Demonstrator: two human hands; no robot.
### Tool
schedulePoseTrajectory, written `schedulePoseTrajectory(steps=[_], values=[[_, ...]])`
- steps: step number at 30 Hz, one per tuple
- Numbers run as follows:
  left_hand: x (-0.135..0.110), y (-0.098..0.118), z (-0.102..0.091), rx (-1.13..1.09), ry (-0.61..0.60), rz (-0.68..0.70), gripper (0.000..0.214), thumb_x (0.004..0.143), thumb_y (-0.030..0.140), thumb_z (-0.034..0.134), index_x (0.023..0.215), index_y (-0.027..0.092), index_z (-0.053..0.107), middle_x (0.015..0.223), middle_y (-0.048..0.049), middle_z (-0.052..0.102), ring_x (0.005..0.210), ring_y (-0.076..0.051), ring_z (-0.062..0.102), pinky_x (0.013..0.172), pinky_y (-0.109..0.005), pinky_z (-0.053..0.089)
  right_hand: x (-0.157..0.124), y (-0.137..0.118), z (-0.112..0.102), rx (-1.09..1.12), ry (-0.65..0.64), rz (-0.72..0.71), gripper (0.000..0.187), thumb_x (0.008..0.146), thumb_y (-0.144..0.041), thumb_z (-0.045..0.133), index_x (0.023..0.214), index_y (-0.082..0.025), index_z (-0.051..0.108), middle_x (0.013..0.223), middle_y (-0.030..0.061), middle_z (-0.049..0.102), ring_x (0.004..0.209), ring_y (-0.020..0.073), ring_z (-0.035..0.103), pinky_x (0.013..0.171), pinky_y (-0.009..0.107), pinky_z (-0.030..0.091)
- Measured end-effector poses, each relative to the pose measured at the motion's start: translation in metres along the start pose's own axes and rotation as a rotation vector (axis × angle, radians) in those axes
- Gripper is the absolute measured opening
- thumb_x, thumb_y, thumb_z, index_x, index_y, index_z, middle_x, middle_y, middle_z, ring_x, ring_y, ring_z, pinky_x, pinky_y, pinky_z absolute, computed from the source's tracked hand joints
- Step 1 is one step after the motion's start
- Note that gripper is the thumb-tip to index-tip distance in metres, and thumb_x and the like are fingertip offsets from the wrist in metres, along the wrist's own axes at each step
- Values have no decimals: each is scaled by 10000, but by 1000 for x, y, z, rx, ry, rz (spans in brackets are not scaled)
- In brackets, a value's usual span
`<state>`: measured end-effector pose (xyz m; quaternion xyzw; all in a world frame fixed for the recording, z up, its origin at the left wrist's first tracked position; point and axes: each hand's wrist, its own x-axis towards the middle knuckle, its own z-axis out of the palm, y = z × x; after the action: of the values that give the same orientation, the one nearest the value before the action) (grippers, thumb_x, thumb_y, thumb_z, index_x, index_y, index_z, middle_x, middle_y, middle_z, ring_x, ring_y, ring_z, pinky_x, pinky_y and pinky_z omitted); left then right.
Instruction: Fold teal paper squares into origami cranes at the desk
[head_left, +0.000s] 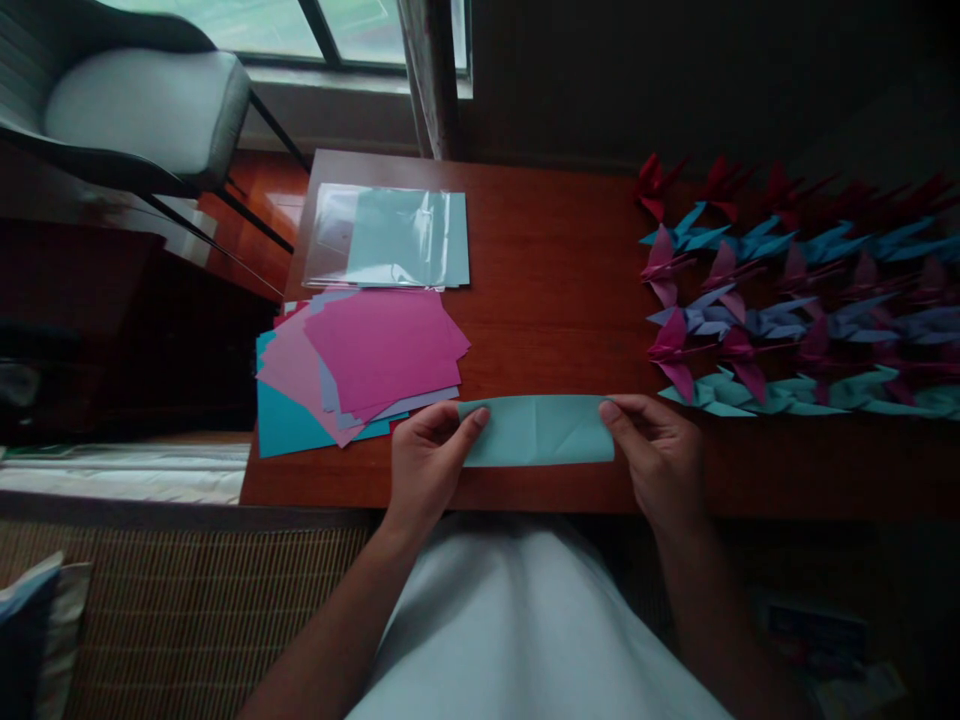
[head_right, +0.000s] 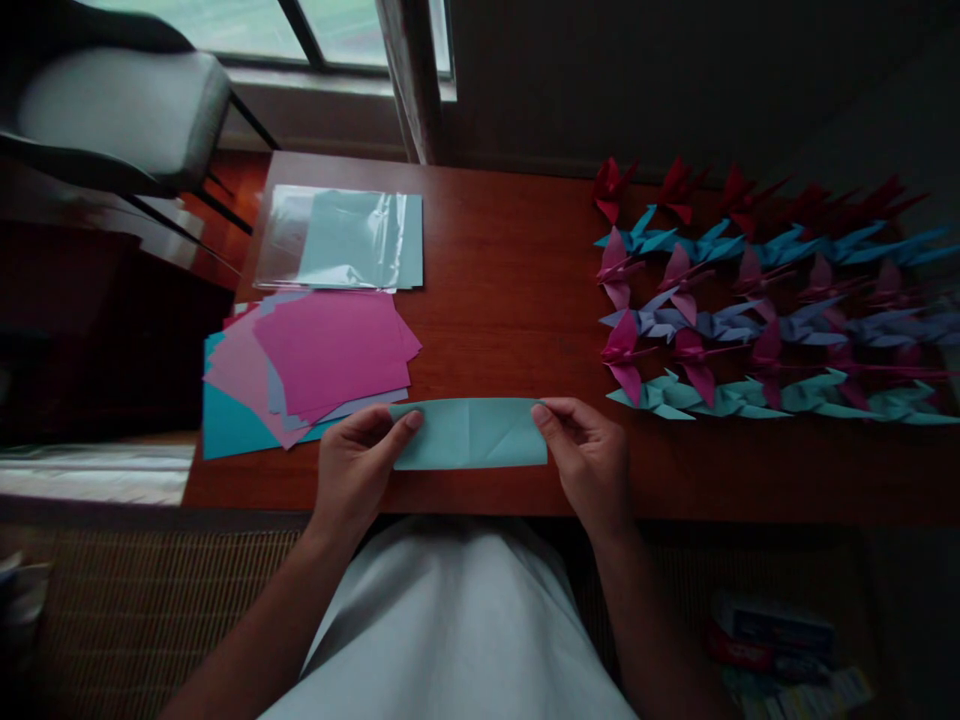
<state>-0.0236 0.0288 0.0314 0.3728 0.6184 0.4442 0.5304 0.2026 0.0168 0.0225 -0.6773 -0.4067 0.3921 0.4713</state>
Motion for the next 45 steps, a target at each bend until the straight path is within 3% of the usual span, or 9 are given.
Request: schedulePoseTrajectory(steps=[6, 12, 17, 22, 27, 35, 39, 41, 45], values=[[5, -5, 4, 37, -26, 29, 173, 770, 334, 807, 782, 165, 772, 723, -12, 709, 632, -117, 573, 583, -209, 446, 3, 2, -5, -90, 44, -6, 207, 769, -396, 813, 865, -213, 796, 811, 31, 786, 720, 189, 720, 662, 299, 574], [10, -9, 9, 157, -41, 106, 188, 804, 350, 770, 823, 165, 741, 692, 4, 681, 602, -117, 581, 553, -210, 437, 10, 9, -6, -130, 30, -17, 225, 773, -396, 800, 858, -190, 776, 799, 44, 779, 718, 201, 722, 663, 314, 578], [12, -12, 8, 575, -49, 355, 130, 895, 308, 673, 879, 181, 695, 650, 28, 623, 570, -121, 566, 566, -244, 409, 14, 15, -5, -232, -10, -96, 192, 840, -388, 737, 862, -197, 730, 787, 24, 744, 694, 179, 687, 641, 294, 538], [19, -8, 11, 937, -99, 566, 90, 944, 240, 584, 920, 193, 656, 957, -54, 718, 913, -228, 630, 813, -353, 460, 20, 18, -3, -435, -49, -314, 139, 887, -303, 669, 805, -193, 693, 839, 34, 703, 713, 170, 636, 633, 293, 491], [22, -4, 19, 1238, -107, 577, 99, 942, 268, 578, 969, 203, 648, 1168, -104, 670, 1033, -307, 555, 837, -441, 423, 25, 26, 1, -621, -55, -372, 124, 912, -271, 622, 823, -195, 665, 861, 45, 674, 790, 199, 622, 703, 323, 482], [22, 6, 29, 1388, -125, 550, 146, 935, 228, 580, 1070, 210, 633, 1276, -110, 619, 1095, -320, 529, 842, -455, 426, 25, 24, 5, -780, -101, -353, 86, 926, -284, 617, 879, -214, 633, 878, 38, 631, 817, 215, 609, 745, 337, 466], [26, 12, 34, 1422, -248, 627, 245, 973, 187, 515, 1189, 240, 618, 1334, -105, 584, 1116, -320, 525, 848, -455, 435, 26, 17, 7, -816, -80, -372, 102, 902, -240, 643, 990, -195, 617, 940, 60, 622, 863, 226, 608, 780, 344, 466], [27, 14, 35, 1423, -354, 659, 224, 984, 193, 504, 1154, 254, 636, 1282, -92, 604, 1087, -314, 533, 836, -448, 443, 26, 14, 10, -865, -124, -418, 49, 913, -195, 607, 959, -200, 625, 954, 70, 632, 897, 238, 597, 803, 352, 454], [29, 13, 37, 1402, -479, 653, 201, 980, 167, 509, 1116, 220, 647, 1141, -94, 627, 1007, -284, 543, 825, -413, 467, 23, 9, 16, -969, -178, -467, 123, 929, -148, 542, 927, -214, 647, 942, 77, 652, 895, 246, 576, 789, 361, 431]])
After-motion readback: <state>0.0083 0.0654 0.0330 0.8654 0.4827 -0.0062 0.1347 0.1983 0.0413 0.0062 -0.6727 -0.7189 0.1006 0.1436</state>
